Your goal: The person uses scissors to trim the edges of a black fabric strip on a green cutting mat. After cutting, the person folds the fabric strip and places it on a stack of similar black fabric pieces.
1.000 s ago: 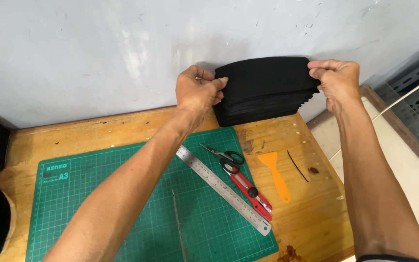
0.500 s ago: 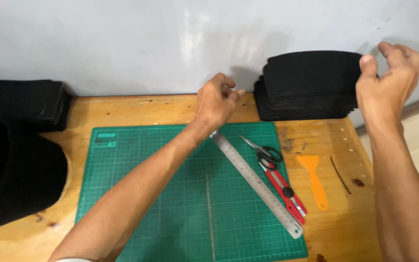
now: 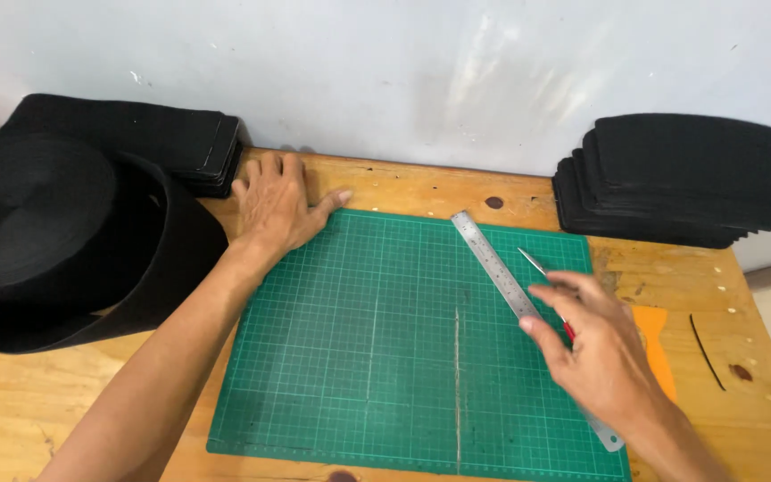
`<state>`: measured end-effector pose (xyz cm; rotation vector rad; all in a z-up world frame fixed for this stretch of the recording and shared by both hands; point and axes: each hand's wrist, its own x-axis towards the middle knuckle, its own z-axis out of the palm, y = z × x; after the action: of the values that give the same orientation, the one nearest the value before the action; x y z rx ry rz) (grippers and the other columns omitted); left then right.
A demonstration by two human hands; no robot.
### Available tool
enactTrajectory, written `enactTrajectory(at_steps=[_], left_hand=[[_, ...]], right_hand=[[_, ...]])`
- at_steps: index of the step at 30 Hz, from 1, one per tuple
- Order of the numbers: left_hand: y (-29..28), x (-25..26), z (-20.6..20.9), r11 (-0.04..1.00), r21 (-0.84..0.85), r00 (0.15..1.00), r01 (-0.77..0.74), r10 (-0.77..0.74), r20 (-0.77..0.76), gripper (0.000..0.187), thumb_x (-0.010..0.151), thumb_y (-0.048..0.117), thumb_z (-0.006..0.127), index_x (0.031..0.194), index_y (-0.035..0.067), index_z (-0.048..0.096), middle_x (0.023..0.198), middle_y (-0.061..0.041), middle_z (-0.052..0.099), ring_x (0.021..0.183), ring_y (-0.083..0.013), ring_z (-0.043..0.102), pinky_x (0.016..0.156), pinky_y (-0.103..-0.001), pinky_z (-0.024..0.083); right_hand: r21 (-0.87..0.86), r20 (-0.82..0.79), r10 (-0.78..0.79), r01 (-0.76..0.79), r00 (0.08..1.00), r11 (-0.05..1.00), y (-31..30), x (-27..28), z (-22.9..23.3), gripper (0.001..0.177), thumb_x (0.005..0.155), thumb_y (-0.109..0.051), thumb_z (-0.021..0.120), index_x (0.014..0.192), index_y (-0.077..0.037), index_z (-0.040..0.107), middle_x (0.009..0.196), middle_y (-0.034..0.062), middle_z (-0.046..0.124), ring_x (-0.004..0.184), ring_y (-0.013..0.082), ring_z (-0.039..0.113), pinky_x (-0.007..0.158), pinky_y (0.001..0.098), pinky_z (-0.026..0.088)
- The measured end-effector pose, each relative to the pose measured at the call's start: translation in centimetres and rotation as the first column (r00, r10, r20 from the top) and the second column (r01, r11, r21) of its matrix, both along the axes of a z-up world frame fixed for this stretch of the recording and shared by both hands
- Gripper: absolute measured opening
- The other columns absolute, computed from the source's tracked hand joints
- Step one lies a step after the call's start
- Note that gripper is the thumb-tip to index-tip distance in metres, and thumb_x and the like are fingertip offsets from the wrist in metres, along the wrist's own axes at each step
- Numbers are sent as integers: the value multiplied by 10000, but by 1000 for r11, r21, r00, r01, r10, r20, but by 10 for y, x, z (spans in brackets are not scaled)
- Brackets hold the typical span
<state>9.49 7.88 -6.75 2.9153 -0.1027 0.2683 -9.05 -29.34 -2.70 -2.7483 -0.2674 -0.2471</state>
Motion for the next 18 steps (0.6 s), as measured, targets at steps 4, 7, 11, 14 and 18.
enactTrajectory(at_steps=[4,7,11,14,18], left_hand=[[-19,28,-19,988,-19,986,156,-154,69,682,978,699,438,1210,73,575,1234,-156,513,1094,-375,467,871,-572,376],[-38,34,-30,970,96,926,223,-241,292,539,1014,544,516,1016,25,662,1126,-169,564,985,-404,534,782,-569,423],[-53,20,-19,928,43,807,371,-345,480,225,999,311,592,947,95,625,966,-102,585,886,-344,563,711,-501,423],[-55,15,-19,888,74,808,454,-445,387,248,1031,342,538,1124,127,620,1094,-57,601,987,-307,564,740,-491,433],[-59,18,-27,918,174,818,356,-396,418,450,1052,447,487,1341,130,622,1273,-43,633,1091,-307,555,756,-504,426]], right_hand=[[-52,11,-46,47,999,998,0,-30,-20,417,882,-382,684,1250,-191,722,1350,17,632,1250,241,612,963,489,461],[-195,173,-15,49,985,980,5,-56,-24,405,909,-399,642,1277,-239,688,1350,-33,626,1188,220,615,960,445,455],[-186,237,81,-37,968,982,11,-79,-29,313,939,-319,623,1230,-220,678,1358,7,624,1121,232,617,944,426,410],[-255,189,54,-4,980,967,11,-88,-39,315,956,-367,572,1232,-260,679,1368,-15,610,1072,214,601,892,413,373],[-291,251,-3,78,968,954,14,-83,-34,360,970,-412,584,1250,-213,692,1367,-14,646,1067,206,618,783,419,400]])
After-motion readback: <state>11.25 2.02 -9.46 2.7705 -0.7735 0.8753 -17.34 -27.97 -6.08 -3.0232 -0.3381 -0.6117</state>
